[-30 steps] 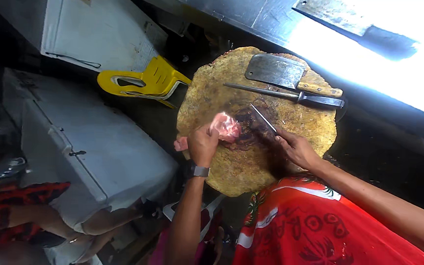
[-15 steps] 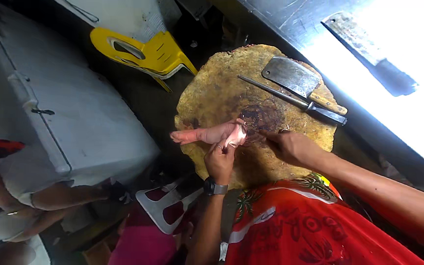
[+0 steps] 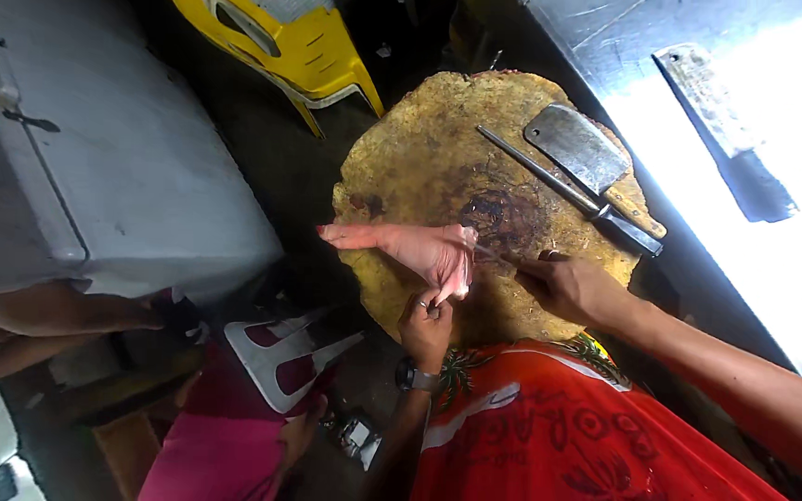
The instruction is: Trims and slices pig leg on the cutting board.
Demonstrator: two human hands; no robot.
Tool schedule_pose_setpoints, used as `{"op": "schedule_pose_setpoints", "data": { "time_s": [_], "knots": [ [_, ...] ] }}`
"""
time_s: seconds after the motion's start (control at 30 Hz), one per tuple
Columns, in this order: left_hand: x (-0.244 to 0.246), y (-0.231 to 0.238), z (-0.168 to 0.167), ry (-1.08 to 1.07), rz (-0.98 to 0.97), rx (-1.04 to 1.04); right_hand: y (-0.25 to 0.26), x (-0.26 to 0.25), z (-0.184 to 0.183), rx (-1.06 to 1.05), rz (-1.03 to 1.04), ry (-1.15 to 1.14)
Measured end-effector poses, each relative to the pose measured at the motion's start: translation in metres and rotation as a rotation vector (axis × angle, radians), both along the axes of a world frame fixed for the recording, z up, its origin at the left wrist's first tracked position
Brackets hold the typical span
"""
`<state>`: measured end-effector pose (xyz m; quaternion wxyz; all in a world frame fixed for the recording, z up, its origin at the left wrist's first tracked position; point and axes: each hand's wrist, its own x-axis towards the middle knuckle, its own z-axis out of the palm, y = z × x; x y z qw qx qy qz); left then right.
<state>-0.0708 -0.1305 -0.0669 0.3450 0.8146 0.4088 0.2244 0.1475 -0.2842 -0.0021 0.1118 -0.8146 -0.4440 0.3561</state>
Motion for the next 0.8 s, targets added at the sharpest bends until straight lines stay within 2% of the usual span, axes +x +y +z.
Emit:
{"op": "schedule_pose_setpoints", "data": {
  "time_s": [0.1, 0.23, 0.37, 0.47, 0.6, 0.7, 0.8],
  "knots": [
    [-0.012, -0.013, -0.019, 0.025, 0.074, -0.134, 0.0, -0.021, -0.006, -0.014, 0.075, 0.055],
    [-0.03, -0.026, -0.032, 0.052, 0.175, -0.248, -0.003, -0.029, -0.024, -0.012, 0.056, 0.007],
    [-0.038, -0.039, -0.024, -0.115, 0.223, -0.507, -0.001, -0.038, -0.025, 0.011, 0.026, -0.052],
    [-0.026, -0.042, -0.018, -0.257, 0.366, -0.675, 0.0, -0.037, -0.024, 0.029, 0.023, -0.077],
    [-0.01, -0.032, -0.011, -0.257, 0.49, -0.924, 0.0, -0.038, -0.022, 0.041, 0.029, -0.1],
    [-0.011, -0.03, -0.003, -0.172, 0.487, -0.999, 0.0, -0.043, -0.011, 0.048, 0.065, -0.145],
    [-0.018, -0.034, 0.001, -0.11, 0.451, -0.921, -0.005, -0.058, 0.005, 0.017, 0.185, -0.109]
  ]
}}
